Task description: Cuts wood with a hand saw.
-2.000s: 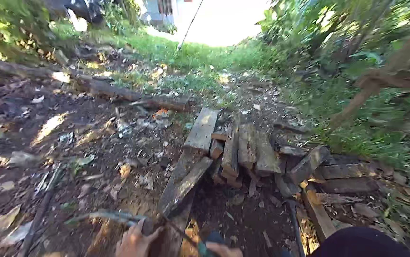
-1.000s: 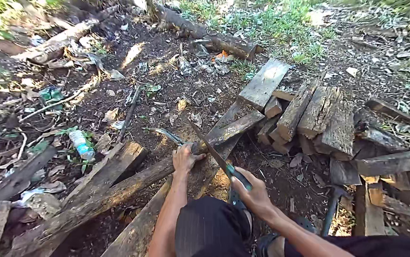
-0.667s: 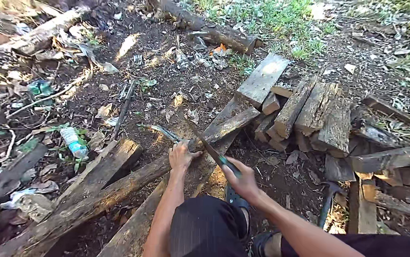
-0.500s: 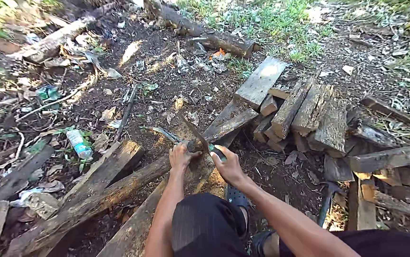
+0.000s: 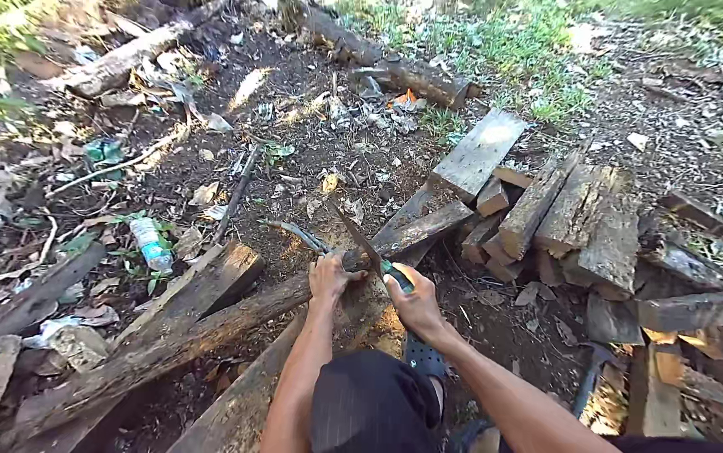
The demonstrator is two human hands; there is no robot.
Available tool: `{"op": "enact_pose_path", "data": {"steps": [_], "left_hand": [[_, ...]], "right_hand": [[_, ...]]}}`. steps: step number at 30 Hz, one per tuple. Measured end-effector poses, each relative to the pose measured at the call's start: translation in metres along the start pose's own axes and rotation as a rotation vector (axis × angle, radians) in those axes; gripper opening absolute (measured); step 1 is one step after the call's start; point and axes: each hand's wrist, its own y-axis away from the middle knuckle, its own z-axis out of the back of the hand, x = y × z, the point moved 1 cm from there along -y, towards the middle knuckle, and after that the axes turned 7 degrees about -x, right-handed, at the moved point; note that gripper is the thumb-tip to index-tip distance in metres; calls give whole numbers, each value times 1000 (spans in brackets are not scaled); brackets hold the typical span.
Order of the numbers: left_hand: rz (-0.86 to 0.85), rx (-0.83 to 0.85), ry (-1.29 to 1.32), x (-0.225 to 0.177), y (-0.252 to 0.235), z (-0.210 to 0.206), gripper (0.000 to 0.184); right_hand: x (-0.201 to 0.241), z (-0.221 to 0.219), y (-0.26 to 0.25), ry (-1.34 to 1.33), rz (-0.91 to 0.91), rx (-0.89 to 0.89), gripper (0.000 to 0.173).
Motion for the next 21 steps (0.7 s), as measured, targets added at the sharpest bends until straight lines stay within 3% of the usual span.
{"op": "enact_pose_path", "data": {"steps": [3,6,8,10,12,14,16,18,21], "left_hand": [[-10,-9,17,-4,1,2,84],[14,14,43,-7,2,8,83],[7,-13,33,-3,2,2,83],[-6,-31,20,-1,0,1,84],[-8,-34,22,-3,0,2,83],[-20,-39,17,-2,3,0,83],[-22,-46,12,4,-2,7,81],[-5,-6,36,0,4,6,81],[3,-1,33,-3,-3,10,84]], "right_hand": [[-20,42,52,16,75,-10,42],[-17,120,138,15,65,7,41],[-9,146,166,-23,47,13,40],[-8,125,143,3,101,-21,38],[-11,69,76,52,153,-20,37],[-3,13,11,47,65,-20,38],[15,-9,-17,53,-50,35,43],[-8,3,4,56,19,9,44],[-24,55,77,19,119,-28,43]]}}
